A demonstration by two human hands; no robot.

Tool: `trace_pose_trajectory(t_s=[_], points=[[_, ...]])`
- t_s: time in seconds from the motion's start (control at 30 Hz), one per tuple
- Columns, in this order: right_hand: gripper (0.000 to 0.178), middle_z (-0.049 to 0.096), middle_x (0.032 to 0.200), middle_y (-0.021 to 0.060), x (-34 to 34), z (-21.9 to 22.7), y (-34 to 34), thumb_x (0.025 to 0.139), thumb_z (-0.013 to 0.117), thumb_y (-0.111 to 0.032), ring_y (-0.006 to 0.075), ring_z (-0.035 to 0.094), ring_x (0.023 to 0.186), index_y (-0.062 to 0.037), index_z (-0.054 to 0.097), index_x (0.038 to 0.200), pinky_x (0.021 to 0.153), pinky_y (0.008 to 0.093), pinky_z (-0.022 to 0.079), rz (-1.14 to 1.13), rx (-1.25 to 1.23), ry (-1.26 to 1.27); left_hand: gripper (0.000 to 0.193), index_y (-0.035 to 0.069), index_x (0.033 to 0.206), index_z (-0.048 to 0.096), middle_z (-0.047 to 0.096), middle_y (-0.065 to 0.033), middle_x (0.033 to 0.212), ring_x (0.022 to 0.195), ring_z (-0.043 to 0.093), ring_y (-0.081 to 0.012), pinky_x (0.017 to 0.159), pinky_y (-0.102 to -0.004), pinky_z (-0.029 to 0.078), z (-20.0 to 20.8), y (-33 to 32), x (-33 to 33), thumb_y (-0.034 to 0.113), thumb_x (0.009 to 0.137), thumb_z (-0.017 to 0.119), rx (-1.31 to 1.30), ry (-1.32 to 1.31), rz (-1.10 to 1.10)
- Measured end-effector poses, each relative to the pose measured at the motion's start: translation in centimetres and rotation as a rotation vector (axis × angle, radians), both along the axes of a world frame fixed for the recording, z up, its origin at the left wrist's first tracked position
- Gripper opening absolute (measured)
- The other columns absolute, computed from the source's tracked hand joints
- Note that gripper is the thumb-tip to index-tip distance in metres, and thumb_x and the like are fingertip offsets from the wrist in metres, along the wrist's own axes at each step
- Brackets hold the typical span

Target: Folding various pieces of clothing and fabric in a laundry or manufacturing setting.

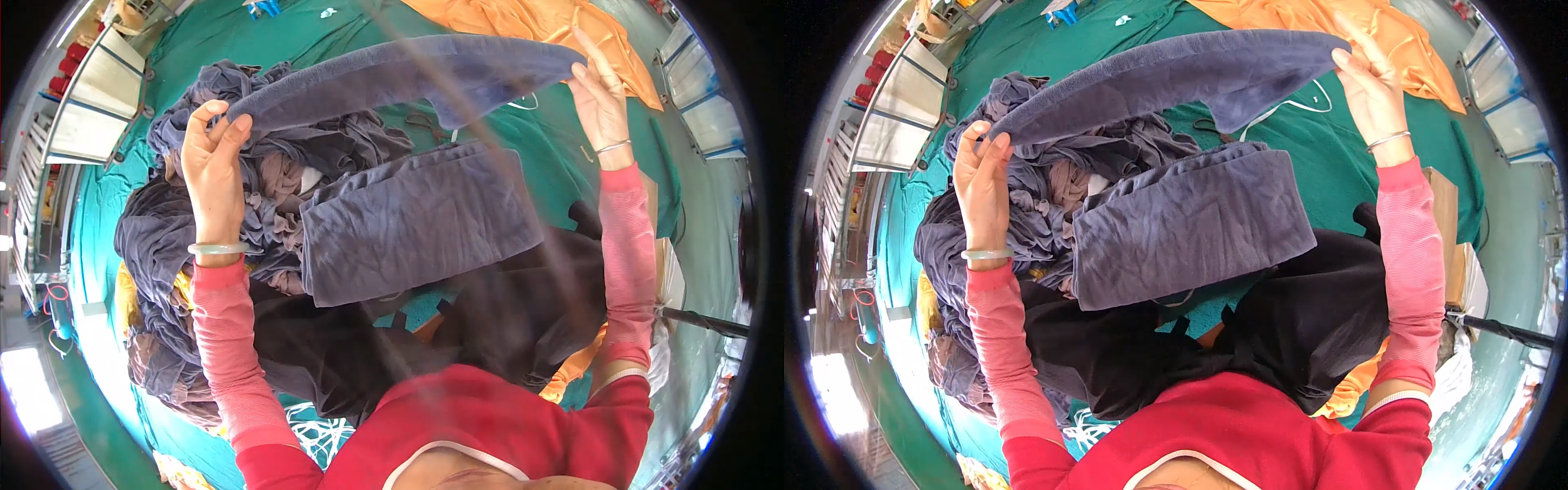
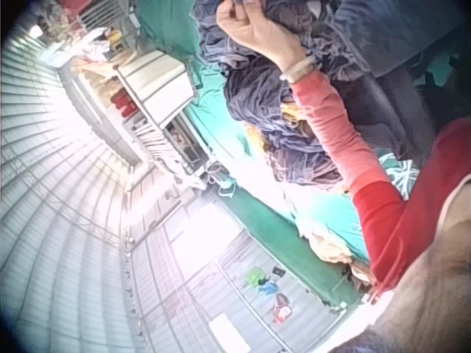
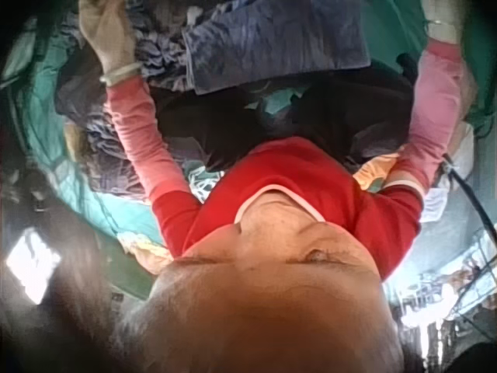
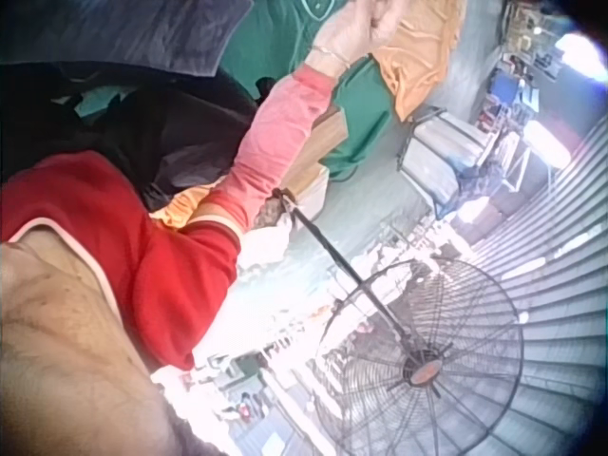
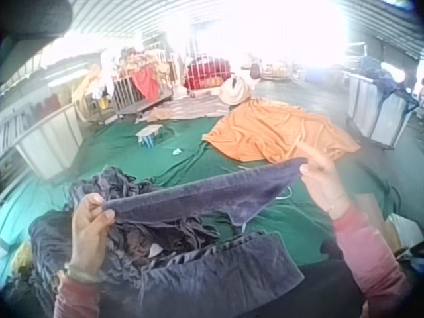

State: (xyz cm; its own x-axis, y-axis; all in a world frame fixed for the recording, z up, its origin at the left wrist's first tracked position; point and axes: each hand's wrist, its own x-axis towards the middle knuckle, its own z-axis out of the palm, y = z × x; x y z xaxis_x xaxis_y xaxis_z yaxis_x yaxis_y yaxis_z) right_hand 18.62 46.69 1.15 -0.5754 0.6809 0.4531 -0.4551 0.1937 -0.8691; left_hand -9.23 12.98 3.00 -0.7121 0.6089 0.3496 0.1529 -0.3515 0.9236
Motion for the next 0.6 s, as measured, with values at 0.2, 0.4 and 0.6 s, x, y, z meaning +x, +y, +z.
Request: trace_pose_trajectory(t_s=[0.2, 0.4, 0.6], points=[[0.057, 0.060, 0.106, 0.0092, 4.6, 1.6, 0.0, 0.085, 0.057, -0.007, 0.0155, 0.055, 0.103, 0.0052, 0.032, 0.134, 0.097, 0.0324, 0.038, 0.322, -0.073, 0.069, 0.032, -0.001, 0.107, 0.057, 0.061, -0.0072, 0.097, 0.090, 0.056, -0.0116, 0.081, -0.0208, 0.041, 2.6, -3.3, 3.9, -0.009, 0.076, 0.057, -0.223, 0.281, 0.135], [0.055, 0.050, 0.065, 0.0027, 12.2, 1.1, -3.0, 0.074, 0.072, -0.016, 0.0212, 0.054, 0.059, -0.0005, 0.048, 0.121, 0.049, 0.0310, 0.043, 0.467, 0.196, 0.107, 0.009, 0.005, 0.067, 0.066, 0.062, -0.0046, 0.061, 0.047, 0.053, -0.0164, 0.050, -0.0295, 0.042, 1.3, -10.2, 8.3, 0.007, 0.074, 0.060, 0.057, 0.556, -0.079], [0.024, 0.042, 0.046, 0.0047, 11.3, 1.1, -5.0, 0.062, 0.076, 0.008, 0.0322, 0.064, 0.057, 0.0038, 0.060, 0.079, 0.047, 0.0335, 0.055, 1.130, -0.044, 0.183, 0.019, 0.005, 0.076, 0.072, 0.065, -0.0037, 0.065, 0.053, 0.059, -0.0164, 0.050, -0.0260, 0.042, 2.5, -14.0, 10.2, 0.001, 0.059, 0.065, -0.269, 0.409, -0.532]])
